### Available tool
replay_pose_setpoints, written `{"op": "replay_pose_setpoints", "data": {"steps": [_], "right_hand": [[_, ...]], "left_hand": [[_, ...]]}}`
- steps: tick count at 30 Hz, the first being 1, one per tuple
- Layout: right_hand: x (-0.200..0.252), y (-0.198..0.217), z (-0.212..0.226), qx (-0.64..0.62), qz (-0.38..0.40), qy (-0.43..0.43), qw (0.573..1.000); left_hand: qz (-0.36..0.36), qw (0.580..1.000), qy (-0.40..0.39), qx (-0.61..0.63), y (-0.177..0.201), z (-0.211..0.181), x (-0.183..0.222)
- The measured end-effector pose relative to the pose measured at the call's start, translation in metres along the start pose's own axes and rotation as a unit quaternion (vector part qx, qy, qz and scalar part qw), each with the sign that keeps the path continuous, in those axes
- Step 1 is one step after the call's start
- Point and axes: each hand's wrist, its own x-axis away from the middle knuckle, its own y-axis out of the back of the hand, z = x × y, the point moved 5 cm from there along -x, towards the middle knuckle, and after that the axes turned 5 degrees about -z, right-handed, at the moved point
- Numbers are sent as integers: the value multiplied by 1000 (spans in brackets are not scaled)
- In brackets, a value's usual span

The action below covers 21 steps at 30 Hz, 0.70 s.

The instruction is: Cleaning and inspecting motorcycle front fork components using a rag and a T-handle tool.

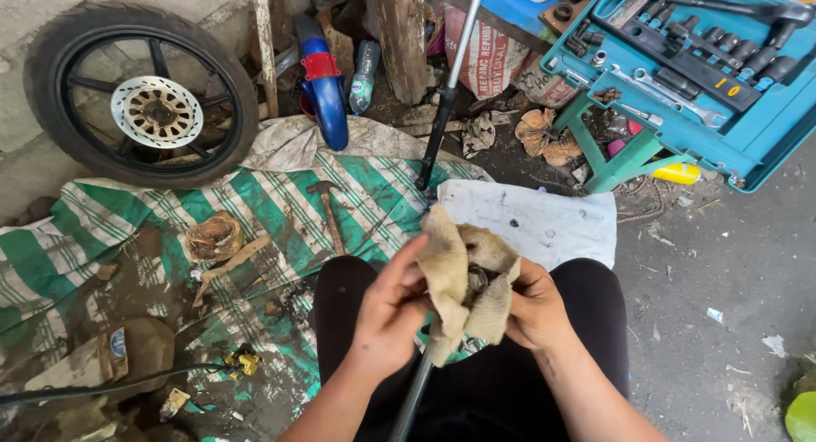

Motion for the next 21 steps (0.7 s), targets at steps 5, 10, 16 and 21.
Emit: {"op": "replay_pose_setpoints", "data": {"steps": [5, 10, 16, 21], "right_hand": [[1, -7, 10, 211, -58, 34, 975], [6, -37, 29, 316, -9, 107, 943], [9, -68, 45, 370, 61, 204, 904], [0, 2, 3, 338, -34, 114, 934]], "left_hand": [[-6, 899, -146, -413, -35, -35, -7], [-20, 896, -155, -415, -34, -27, -6], [-58, 939, -94, -326, -12, 1, -4], [-99, 969, -12, -228, 17, 52, -5]]}}
